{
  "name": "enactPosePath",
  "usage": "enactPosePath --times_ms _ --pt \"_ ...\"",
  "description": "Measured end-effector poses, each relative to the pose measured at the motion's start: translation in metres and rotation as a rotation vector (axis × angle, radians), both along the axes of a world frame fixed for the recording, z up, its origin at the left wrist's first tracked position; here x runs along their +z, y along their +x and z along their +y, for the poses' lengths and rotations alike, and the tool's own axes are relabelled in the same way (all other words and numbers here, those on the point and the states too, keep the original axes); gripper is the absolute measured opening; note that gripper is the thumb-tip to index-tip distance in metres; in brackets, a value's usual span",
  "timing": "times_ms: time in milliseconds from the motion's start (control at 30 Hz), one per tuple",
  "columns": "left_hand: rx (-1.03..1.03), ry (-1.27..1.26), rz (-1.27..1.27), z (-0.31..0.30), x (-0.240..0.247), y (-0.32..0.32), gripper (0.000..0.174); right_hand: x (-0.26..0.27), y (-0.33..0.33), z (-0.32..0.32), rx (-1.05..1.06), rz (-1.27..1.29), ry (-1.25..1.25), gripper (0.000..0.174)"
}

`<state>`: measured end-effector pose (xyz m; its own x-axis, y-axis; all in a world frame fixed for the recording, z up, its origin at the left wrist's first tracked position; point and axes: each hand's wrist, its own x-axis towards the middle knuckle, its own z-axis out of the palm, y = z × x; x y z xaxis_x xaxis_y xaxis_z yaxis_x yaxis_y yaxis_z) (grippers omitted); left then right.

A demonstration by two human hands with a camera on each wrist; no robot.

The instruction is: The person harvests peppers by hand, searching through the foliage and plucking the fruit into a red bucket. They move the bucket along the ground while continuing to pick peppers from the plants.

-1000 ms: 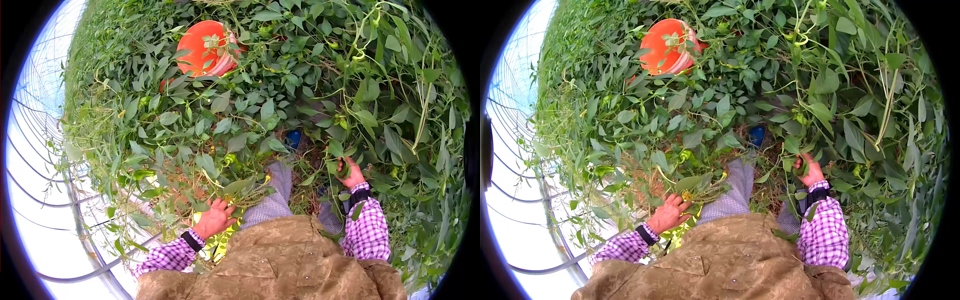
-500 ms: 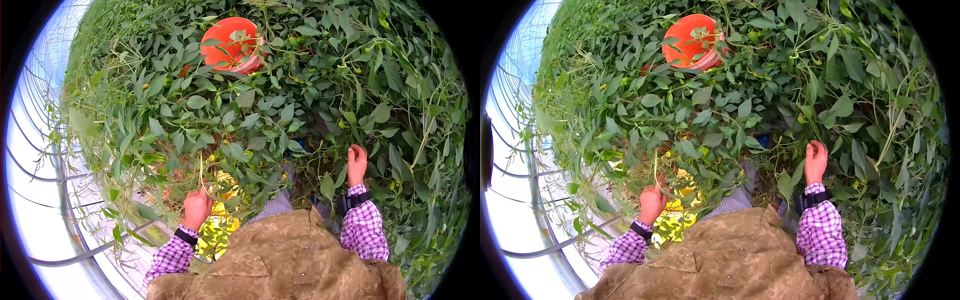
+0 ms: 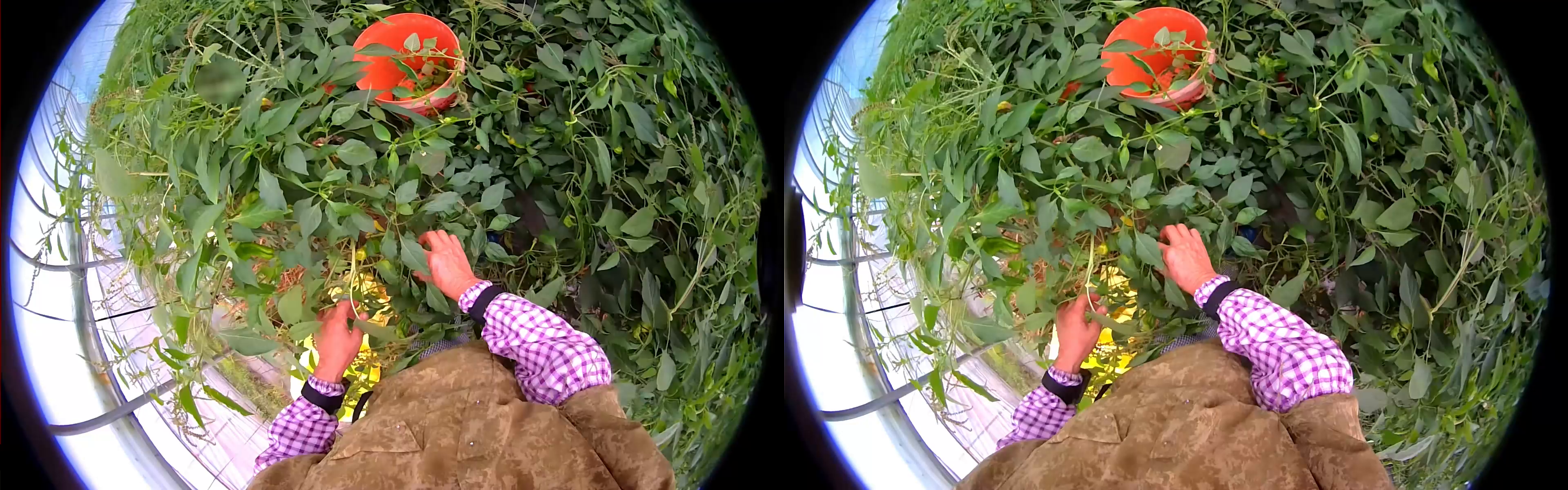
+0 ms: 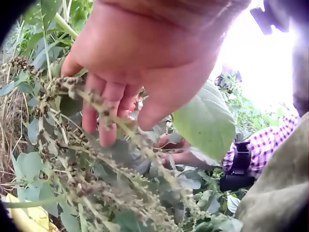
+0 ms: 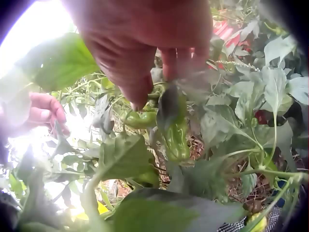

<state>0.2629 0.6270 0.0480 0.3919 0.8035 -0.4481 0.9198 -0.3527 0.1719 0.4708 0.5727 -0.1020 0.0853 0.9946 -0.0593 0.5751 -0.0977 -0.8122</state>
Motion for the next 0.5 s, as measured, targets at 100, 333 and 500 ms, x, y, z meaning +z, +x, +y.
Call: enactPosePath --times_ms 100,333,500 --pt "-0.023 0.018 0.003 0.002 0.001 0.002 0.024 -0.006 -0.003 0.0 -0.025 0.011 0.052 0.031" --pt "0.019 -0.01 -0.043 0.0 -0.007 0.006 0.024 0.028 0.001 -0.008 -0.268 0.176 -0.011 0.021" --pt "0.047 -0.036 -0.083 0.0 -0.005 0.011 0.025 0.056 -0.004 -0.016 -0.212 0.256 -0.304 0.019"
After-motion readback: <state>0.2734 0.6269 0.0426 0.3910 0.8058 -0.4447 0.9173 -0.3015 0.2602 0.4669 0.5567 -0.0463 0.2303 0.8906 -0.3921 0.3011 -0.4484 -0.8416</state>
